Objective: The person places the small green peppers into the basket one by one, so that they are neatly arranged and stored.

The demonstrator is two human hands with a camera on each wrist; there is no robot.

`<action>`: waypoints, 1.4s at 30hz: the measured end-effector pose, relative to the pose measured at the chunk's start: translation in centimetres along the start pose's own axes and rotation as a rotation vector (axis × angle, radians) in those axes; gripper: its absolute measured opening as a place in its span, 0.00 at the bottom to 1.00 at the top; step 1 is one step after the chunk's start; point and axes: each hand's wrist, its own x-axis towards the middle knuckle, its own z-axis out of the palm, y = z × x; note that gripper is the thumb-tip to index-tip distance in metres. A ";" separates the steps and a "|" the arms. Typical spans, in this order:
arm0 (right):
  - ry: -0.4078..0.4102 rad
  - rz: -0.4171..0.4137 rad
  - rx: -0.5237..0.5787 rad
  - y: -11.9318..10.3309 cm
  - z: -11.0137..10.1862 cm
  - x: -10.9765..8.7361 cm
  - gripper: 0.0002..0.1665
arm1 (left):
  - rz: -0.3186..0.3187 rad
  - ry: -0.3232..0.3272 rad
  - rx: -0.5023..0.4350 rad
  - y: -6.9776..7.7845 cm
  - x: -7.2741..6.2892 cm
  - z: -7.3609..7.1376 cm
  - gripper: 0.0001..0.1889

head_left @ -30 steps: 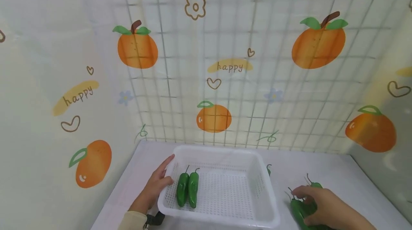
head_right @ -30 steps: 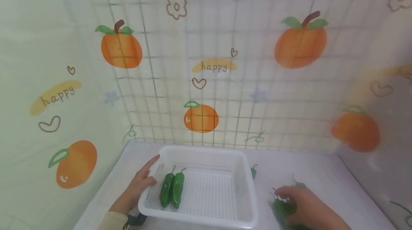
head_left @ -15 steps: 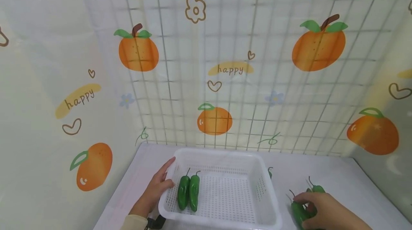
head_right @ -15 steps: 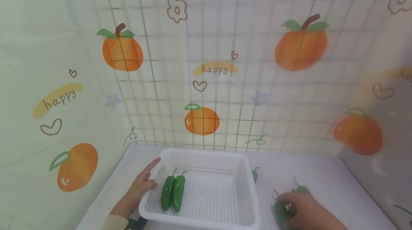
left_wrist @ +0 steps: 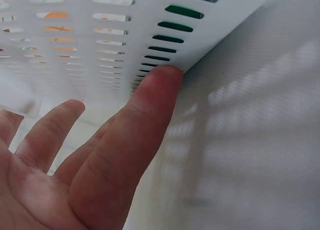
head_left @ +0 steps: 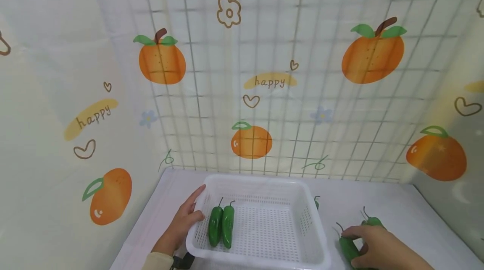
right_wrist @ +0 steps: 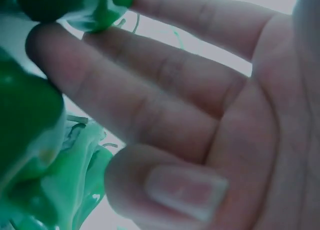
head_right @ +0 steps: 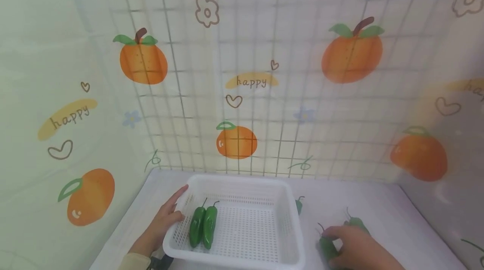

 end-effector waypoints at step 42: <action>0.101 -0.109 -0.049 -0.2 -0.5 0.2 0.45 | -0.004 -0.005 0.001 -0.3 0.3 -0.3 0.47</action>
